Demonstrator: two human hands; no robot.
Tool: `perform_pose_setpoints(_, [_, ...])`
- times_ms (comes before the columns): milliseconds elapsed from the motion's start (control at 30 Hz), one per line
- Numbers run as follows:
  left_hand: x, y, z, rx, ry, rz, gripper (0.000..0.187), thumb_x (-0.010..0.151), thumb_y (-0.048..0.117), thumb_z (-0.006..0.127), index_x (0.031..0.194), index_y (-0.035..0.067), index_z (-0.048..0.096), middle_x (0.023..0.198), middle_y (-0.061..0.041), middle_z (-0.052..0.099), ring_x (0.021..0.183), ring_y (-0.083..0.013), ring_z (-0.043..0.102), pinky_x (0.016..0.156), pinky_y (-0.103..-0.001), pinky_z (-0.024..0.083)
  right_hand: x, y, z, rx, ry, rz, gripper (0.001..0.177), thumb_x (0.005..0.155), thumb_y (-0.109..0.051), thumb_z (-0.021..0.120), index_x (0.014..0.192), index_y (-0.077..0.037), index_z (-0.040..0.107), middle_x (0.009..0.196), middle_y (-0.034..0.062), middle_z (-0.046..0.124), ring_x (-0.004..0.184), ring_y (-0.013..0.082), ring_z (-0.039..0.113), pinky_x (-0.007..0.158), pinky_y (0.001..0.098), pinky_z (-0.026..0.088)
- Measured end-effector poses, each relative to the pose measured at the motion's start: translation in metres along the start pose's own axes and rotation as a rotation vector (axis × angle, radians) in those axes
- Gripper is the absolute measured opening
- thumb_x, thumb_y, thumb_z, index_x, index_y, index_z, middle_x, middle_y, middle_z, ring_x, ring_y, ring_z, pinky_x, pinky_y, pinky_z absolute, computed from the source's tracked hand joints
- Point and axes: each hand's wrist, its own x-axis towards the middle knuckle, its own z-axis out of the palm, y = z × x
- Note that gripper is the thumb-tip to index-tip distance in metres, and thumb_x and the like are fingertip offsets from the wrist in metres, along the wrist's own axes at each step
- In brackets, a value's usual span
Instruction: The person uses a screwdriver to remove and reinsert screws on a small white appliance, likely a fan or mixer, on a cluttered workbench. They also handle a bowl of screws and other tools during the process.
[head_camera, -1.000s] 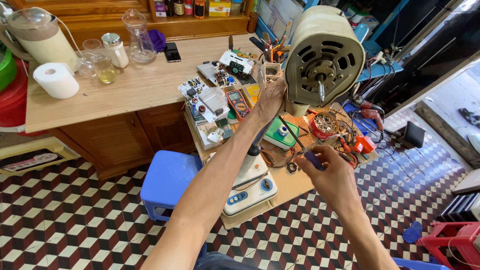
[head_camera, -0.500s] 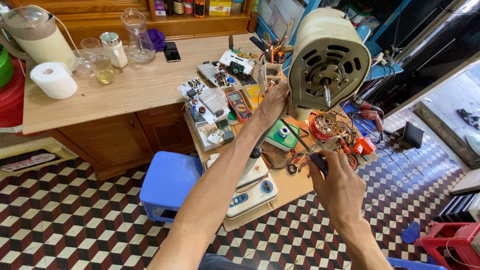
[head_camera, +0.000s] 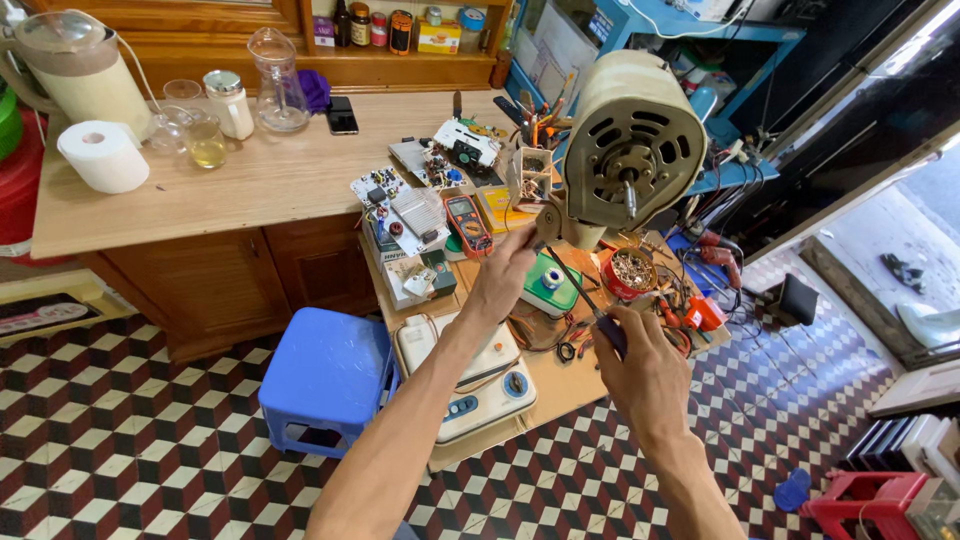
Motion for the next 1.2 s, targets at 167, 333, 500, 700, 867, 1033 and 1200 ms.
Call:
perform_pose_setpoints(167, [-0.002,-0.005,-0.007,0.149,-0.02,-0.004,0.05,0.098,0.018,0.064,0.147,0.008,0.054,0.126,-0.013,0.073,0.117,-0.019,0.07,0.104,-0.032,0.054,-0.002,-0.001,0.002,-0.214,0.096,-0.154,0.03,0.093,-0.026,0.075,0.116,-0.009,0.071,0.094,0.0042,0.068,0.081,0.0225,0.071,0.062,0.0358,0.054])
perform_pose_setpoints(333, [0.004,-0.004,-0.006,0.041,-0.05,0.007,0.043,0.097,0.019,0.07,0.137,0.007,0.06,0.125,-0.011,0.075,0.115,-0.0184,0.072,0.102,-0.032,0.055,-0.013,-0.013,0.016,-0.378,0.18,-0.118,0.022,0.094,-0.022,0.076,0.111,-0.009,0.072,0.096,0.0037,0.07,0.078,0.0183,0.069,0.059,0.0323,0.052])
perform_pose_setpoints(500, [0.002,-0.009,-0.007,0.061,-0.083,-0.047,0.04,0.096,0.022,0.07,0.133,0.009,0.063,0.12,-0.008,0.077,0.112,-0.0166,0.074,0.097,-0.029,0.057,-0.01,-0.01,0.01,0.178,-0.052,0.44,0.026,0.096,-0.027,0.077,0.116,-0.01,0.075,0.084,0.0082,0.071,0.068,0.0115,0.061,0.052,0.0275,0.045])
perform_pose_setpoints(700, [0.002,-0.01,-0.005,0.051,-0.056,-0.005,0.038,0.096,0.025,0.071,0.131,0.011,0.063,0.122,-0.008,0.076,0.113,-0.018,0.074,0.097,-0.03,0.059,0.0,-0.009,-0.001,0.375,-0.245,0.611,0.037,0.093,-0.029,0.073,0.122,-0.006,0.075,0.085,0.0077,0.075,0.071,0.0137,0.066,0.059,0.0276,0.051])
perform_pose_setpoints(867, [-0.009,-0.004,0.003,0.071,-0.04,-0.065,0.034,0.097,0.025,0.071,0.129,0.013,0.063,0.123,-0.006,0.076,0.113,-0.0182,0.074,0.094,-0.031,0.059,-0.008,-0.017,0.002,-0.021,-0.133,0.186,0.034,0.093,-0.029,0.073,0.116,-0.004,0.071,0.095,0.0113,0.076,0.081,0.0189,0.071,0.071,0.0312,0.056])
perform_pose_setpoints(1033, [-0.008,0.001,0.002,0.017,-0.004,-0.019,0.036,0.095,0.024,0.071,0.128,0.013,0.062,0.121,-0.006,0.076,0.112,-0.0195,0.074,0.094,-0.032,0.059,0.016,-0.001,-0.009,0.648,-0.365,0.824,0.037,0.101,-0.027,0.067,0.111,0.008,0.076,0.085,0.0142,0.076,0.059,0.0159,0.058,0.054,0.0312,0.047])
perform_pose_setpoints(1200, [-0.027,0.017,0.004,0.102,0.107,0.021,0.033,0.1,0.025,0.067,0.129,0.011,0.063,0.117,-0.009,0.075,0.107,-0.0202,0.073,0.092,-0.033,0.059,0.019,0.0,-0.009,0.577,-0.401,0.724,0.037,0.1,-0.026,0.057,0.12,0.003,0.07,0.085,0.0099,0.076,0.057,0.012,0.058,0.05,0.0273,0.048])
